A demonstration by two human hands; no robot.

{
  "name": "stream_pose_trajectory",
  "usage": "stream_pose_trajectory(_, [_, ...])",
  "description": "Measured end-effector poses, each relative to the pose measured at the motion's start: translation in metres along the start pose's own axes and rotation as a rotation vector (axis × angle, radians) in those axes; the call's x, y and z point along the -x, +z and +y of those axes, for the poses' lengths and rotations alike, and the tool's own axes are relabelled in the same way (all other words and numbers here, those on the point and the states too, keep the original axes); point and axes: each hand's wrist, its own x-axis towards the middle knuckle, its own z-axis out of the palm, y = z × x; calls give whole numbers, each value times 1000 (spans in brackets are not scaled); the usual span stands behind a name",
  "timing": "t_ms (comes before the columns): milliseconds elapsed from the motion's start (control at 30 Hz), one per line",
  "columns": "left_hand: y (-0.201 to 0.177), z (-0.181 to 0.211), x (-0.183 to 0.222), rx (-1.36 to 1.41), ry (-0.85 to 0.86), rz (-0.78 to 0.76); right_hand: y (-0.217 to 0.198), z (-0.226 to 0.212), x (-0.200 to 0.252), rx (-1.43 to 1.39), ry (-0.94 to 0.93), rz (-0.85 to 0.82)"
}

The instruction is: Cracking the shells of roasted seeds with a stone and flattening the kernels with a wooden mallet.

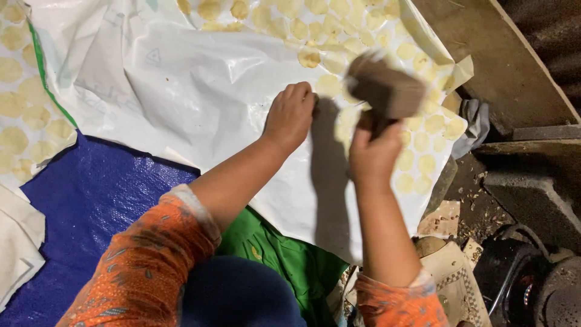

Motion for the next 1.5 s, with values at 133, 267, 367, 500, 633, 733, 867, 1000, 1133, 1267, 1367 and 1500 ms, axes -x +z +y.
stream_pose_trajectory(133, [-5,-19,12,-16,-13,-11,18,-15,-3,350,368,-324])
stream_pose_trajectory(267, [-11,-11,20,45,-27,-7,-6,-19,-2,123,354,-312])
stream_pose_trajectory(367, [3,-4,0,152,-74,5,-39,-51,-23,-165,469,-266])
stream_pose_trajectory(500, [10,11,-10,199,-138,-112,-68,-94,-25,-453,226,-37])
stream_pose_trajectory(633, [9,4,-2,229,-216,-143,-17,-25,-4,-348,108,58])
stream_pose_trajectory(733, [5,-9,2,-50,-36,-68,23,2,14,449,141,-211])
stream_pose_trajectory(867, [-1,-13,12,-63,-143,-70,5,-20,-7,348,242,-351])
stream_pose_trajectory(1000, [-1,-16,3,-11,-171,-113,-30,-97,-44,127,623,-424])
stream_pose_trajectory(1133, [-37,-7,18,-17,5,10,5,-45,-14,106,499,-243])
stream_pose_trajectory(1267, [-30,-15,27,-87,-58,29,23,-15,-22,422,120,-289])
stream_pose_trajectory(1367, [-32,-16,26,-4,-98,-28,0,-67,-52,342,384,-464])
stream_pose_trajectory(1500, [-39,-14,24,55,-109,6,14,-21,-30,335,182,-349])
